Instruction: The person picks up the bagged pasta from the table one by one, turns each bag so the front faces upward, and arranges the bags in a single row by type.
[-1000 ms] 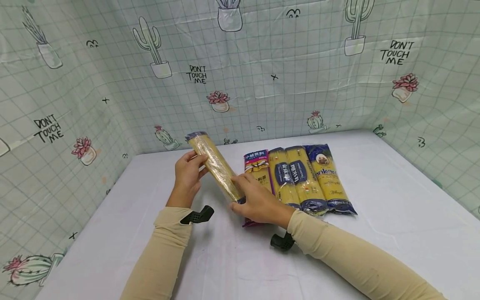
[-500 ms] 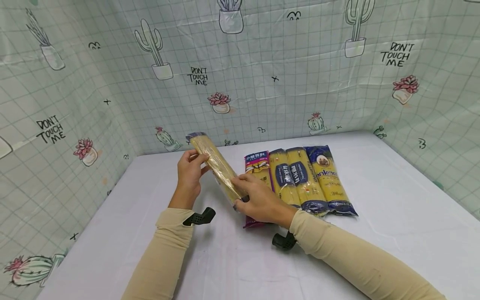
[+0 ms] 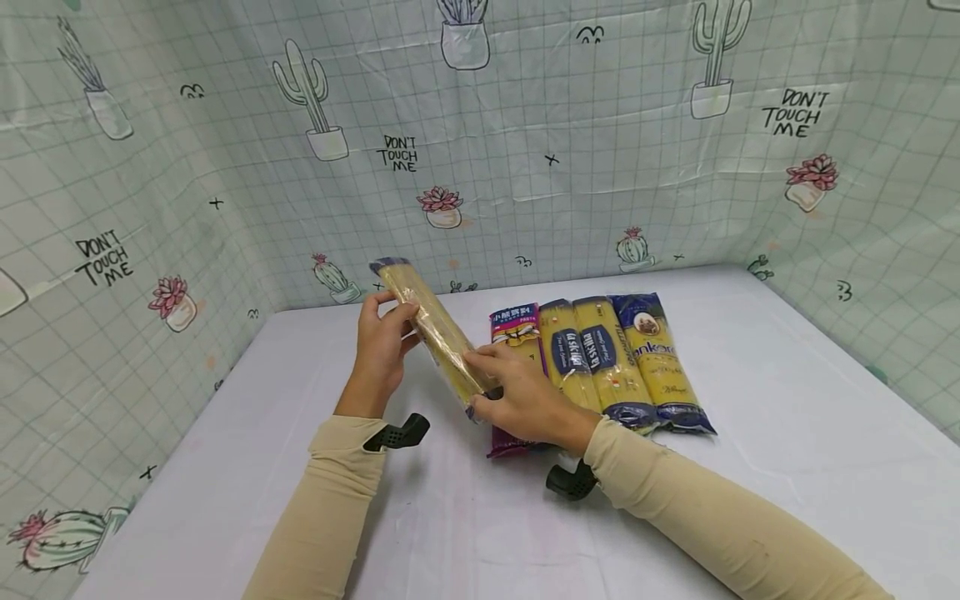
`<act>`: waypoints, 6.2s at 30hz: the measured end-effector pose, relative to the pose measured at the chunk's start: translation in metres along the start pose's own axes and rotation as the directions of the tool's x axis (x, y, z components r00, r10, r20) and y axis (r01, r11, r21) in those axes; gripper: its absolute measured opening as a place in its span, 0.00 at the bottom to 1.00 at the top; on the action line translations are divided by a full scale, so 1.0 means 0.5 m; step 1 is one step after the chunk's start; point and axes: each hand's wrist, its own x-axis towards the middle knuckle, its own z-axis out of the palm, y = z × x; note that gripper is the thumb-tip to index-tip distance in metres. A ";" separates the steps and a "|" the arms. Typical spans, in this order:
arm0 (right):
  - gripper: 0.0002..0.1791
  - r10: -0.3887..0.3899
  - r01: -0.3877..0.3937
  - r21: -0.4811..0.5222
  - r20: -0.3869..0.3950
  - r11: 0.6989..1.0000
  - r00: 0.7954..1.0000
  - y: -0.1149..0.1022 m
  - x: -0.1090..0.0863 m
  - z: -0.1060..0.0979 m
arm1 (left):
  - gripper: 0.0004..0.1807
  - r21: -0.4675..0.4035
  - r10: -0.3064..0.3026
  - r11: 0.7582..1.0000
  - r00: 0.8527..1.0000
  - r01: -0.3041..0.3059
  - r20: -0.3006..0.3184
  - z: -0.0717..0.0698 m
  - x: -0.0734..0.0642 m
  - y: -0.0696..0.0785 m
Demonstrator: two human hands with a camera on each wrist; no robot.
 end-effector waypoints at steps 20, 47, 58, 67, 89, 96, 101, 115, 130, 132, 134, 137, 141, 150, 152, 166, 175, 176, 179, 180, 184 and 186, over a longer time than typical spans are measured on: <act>0.33 0.089 -0.091 0.381 0.024 0.920 0.996 -0.005 0.007 -0.014 | 0.25 -0.111 0.049 0.993 0.994 -0.038 0.096 -0.008 -0.001 -0.006; 0.33 0.166 -0.154 0.682 0.049 0.715 0.985 -0.007 0.008 -0.050 | 0.40 -0.107 0.157 0.985 0.949 -0.133 0.272 0.014 -0.006 -0.012; 0.32 0.156 -0.131 0.705 0.030 0.696 0.987 -0.010 0.005 -0.047 | 0.39 -0.078 0.069 0.996 0.921 -0.042 0.384 0.012 -0.006 -0.013; 0.31 0.139 -0.137 0.807 0.069 0.574 0.988 -0.016 0.008 -0.039 | 0.47 -0.099 0.015 0.994 0.864 0.040 0.502 0.005 -0.010 -0.009; 0.31 0.177 -0.221 0.689 0.136 0.690 0.975 -0.015 0.009 -0.047 | 0.55 0.051 -0.016 0.999 0.937 -0.002 0.350 0.018 -0.013 0.004; 0.36 0.208 -0.295 0.721 0.210 0.627 0.955 -0.014 0.010 -0.042 | 0.54 0.155 -0.059 0.988 0.933 0.004 0.356 0.019 -0.011 -0.002; 0.32 0.229 -0.340 0.722 0.252 0.603 0.940 -0.016 0.011 -0.044 | 0.53 0.190 -0.085 0.982 0.931 0.017 0.355 0.017 -0.008 -0.006; 0.30 0.227 -0.346 0.747 0.262 0.567 0.938 -0.012 0.013 -0.048 | 0.46 0.180 -0.135 0.981 0.933 0.077 0.334 0.009 -0.007 0.000; 0.34 0.207 -0.348 0.783 0.280 0.516 0.937 -0.012 0.012 -0.027 | 0.48 0.229 -0.168 0.969 0.931 0.095 0.323 0.003 -0.002 -0.003; 0.32 0.214 -0.360 0.772 0.290 0.523 0.933 -0.013 0.013 -0.026 | 0.48 0.235 -0.171 0.967 0.930 0.096 0.325 0.002 -0.001 -0.004; 0.32 0.229 -0.382 0.758 0.306 0.529 0.924 -0.013 0.014 -0.025 | 0.48 0.244 -0.176 0.965 0.929 0.097 0.327 0.000 0.000 -0.006; 0.32 0.259 -0.417 0.728 0.327 0.545 0.909 -0.013 0.015 -0.022 | 0.48 0.267 -0.182 0.959 0.926 0.093 0.331 -0.002 0.002 -0.010; 0.34 0.291 -0.446 0.700 0.338 0.558 0.895 -0.013 0.015 -0.020 | 0.48 0.288 -0.197 0.952 0.922 0.100 0.333 -0.004 0.003 -0.015; 0.43 0.303 -0.433 0.666 0.310 0.607 0.901 -0.011 0.013 -0.012 | 0.48 0.321 -0.237 0.938 0.914 0.127 0.330 -0.006 0.006 -0.022; 0.46 0.301 -0.426 0.655 0.302 0.624 0.905 -0.011 0.013 -0.010 | 0.47 0.329 -0.241 0.936 0.913 0.128 0.330 -0.007 0.005 -0.023; 0.49 0.302 -0.443 0.552 0.331 0.706 0.894 -0.002 0.011 -0.010 | 0.45 0.394 -0.300 0.906 0.890 0.153 0.345 -0.015 0.007 -0.034; 0.50 0.351 -0.512 0.488 0.387 0.706 0.853 0.009 0.007 -0.006 | 0.44 0.475 -0.376 0.857 0.872 0.200 0.312 -0.010 0.012 -0.057; 0.50 0.355 -0.517 0.487 0.389 0.704 0.850 0.010 0.007 -0.006 | 0.44 0.482 -0.380 0.853 0.873 0.201 0.308 -0.009 0.012 -0.058; 0.49 0.362 -0.525 0.483 0.393 0.701 0.845 0.008 0.008 -0.006 | 0.43 0.487 -0.386 0.847 0.874 0.210 0.294 -0.009 0.013 -0.060; 0.49 0.362 -0.525 0.482 0.394 0.701 0.845 0.008 0.008 -0.006 | 0.43 0.490 -0.388 0.846 0.874 0.212 0.292 -0.009 0.013 -0.059; 0.49 0.360 -0.520 0.476 0.390 0.709 0.848 0.008 0.008 -0.007 | 0.43 0.473 -0.408 0.848 0.864 0.239 0.294 -0.008 0.013 -0.062; 0.48 0.360 -0.517 0.474 0.386 0.713 0.850 0.010 0.008 -0.006 | 0.42 0.466 -0.422 0.846 0.858 0.257 0.294 -0.007 0.012 -0.064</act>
